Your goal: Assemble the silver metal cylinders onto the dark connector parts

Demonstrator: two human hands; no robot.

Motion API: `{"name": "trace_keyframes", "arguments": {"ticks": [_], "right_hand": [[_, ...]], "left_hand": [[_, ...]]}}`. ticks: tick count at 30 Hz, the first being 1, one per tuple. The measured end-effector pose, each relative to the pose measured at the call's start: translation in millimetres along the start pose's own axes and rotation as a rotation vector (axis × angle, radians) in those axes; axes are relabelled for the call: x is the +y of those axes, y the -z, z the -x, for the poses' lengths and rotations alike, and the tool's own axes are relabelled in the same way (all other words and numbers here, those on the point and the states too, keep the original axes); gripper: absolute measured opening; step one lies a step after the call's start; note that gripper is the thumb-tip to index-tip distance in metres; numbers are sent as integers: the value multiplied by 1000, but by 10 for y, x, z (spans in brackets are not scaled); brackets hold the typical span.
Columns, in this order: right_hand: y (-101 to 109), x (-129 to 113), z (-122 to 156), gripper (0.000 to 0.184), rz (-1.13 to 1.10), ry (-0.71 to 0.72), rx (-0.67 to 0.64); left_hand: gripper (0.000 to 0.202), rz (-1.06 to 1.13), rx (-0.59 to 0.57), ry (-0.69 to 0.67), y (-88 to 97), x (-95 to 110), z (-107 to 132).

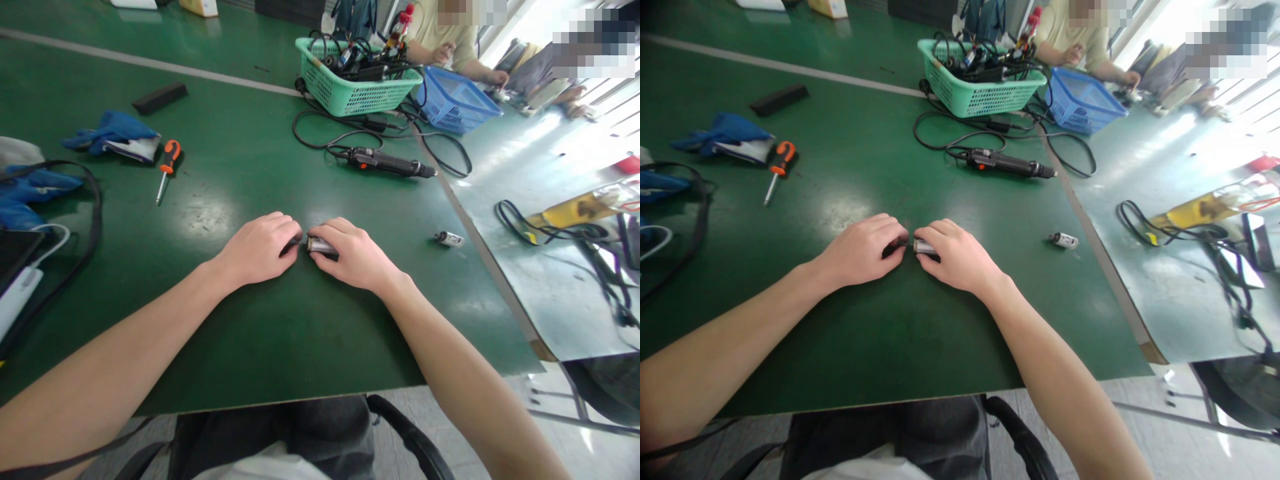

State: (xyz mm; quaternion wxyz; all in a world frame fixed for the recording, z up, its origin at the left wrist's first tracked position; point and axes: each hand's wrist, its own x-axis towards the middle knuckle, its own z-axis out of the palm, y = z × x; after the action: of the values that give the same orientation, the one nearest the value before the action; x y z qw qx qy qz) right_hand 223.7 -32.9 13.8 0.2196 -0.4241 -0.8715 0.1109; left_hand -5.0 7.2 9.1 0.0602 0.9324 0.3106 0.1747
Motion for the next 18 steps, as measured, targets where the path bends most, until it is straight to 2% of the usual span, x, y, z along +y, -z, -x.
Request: {"name": "trace_keyframes", "arguments": {"ticks": [18], "right_hand": [[5,4,-1,27,-6,4,-12]], "left_hand": [[10,4,-6,-12,-10,-5,7]]}}
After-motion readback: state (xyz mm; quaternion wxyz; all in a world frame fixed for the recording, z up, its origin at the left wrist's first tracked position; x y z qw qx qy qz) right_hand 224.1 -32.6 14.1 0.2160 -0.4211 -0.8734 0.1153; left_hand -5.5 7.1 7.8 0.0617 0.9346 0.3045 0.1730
